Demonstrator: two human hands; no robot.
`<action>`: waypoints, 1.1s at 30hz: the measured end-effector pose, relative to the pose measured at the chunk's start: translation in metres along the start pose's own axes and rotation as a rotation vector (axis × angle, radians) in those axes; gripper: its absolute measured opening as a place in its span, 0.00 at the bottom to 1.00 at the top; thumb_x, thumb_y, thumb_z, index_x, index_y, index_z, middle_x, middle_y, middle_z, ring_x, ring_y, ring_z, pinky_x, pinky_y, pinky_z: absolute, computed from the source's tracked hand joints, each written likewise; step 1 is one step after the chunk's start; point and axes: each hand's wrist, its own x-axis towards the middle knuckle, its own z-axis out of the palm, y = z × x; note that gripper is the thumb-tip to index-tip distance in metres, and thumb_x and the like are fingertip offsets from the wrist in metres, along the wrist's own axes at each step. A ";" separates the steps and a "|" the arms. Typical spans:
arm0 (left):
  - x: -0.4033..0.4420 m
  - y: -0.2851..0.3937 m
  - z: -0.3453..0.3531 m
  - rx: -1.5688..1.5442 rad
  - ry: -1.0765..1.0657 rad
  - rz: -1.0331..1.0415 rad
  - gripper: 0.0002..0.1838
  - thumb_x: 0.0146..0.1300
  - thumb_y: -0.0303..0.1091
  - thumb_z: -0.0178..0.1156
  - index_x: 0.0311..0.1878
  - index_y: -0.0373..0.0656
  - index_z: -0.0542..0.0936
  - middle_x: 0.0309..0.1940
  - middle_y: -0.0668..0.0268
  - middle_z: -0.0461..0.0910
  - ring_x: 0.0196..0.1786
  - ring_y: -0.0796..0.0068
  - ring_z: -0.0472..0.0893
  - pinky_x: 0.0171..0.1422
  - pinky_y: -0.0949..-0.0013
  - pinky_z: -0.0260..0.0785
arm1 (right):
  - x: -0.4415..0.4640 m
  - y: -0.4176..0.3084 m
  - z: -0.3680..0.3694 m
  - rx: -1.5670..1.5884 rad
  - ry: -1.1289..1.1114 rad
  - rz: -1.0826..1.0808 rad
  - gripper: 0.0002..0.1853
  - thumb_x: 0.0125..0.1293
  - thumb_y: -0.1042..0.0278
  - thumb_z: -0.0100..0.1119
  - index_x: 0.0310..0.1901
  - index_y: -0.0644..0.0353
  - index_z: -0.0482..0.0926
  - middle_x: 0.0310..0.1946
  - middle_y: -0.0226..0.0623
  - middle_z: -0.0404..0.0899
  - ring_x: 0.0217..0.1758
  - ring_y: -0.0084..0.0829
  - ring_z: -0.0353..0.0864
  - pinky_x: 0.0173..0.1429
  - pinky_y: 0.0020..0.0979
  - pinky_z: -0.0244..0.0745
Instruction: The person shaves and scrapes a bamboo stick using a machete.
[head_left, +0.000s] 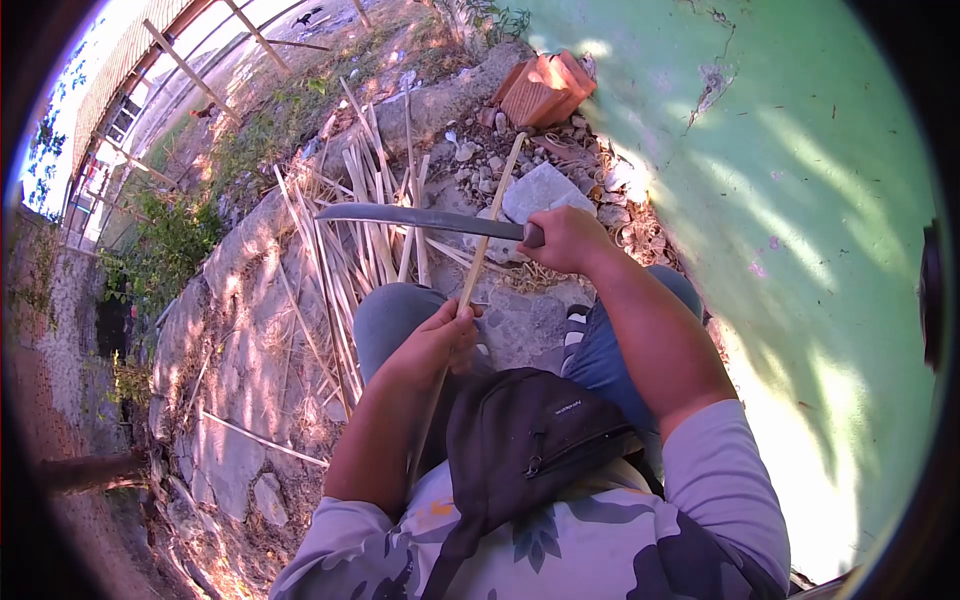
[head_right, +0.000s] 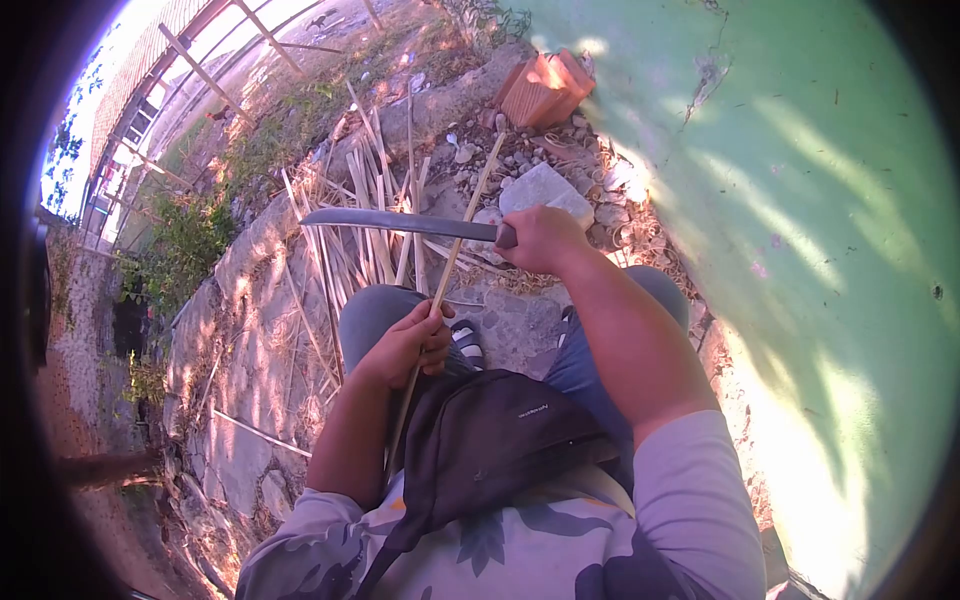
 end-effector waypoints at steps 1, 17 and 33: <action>0.000 0.000 0.000 -0.001 -0.002 0.002 0.13 0.83 0.45 0.44 0.58 0.49 0.69 0.26 0.75 0.59 0.22 0.83 0.58 0.31 0.74 0.59 | 0.000 0.000 0.001 0.007 0.000 0.001 0.17 0.57 0.46 0.71 0.36 0.51 0.83 0.32 0.40 0.86 0.39 0.48 0.87 0.45 0.48 0.80; -0.001 0.001 0.001 -0.007 -0.002 0.002 0.12 0.82 0.45 0.44 0.58 0.49 0.69 0.26 0.76 0.59 0.23 0.84 0.58 0.32 0.73 0.60 | 0.000 -0.002 -0.002 -0.004 -0.036 0.006 0.18 0.59 0.44 0.70 0.37 0.51 0.84 0.34 0.41 0.87 0.42 0.47 0.87 0.47 0.48 0.80; -0.002 0.002 0.003 0.005 0.014 -0.005 0.11 0.81 0.46 0.47 0.53 0.51 0.69 0.26 0.76 0.59 0.23 0.84 0.58 0.30 0.74 0.59 | 0.000 0.003 0.004 0.034 0.022 -0.021 0.16 0.57 0.48 0.71 0.34 0.52 0.83 0.30 0.42 0.85 0.38 0.49 0.86 0.43 0.48 0.79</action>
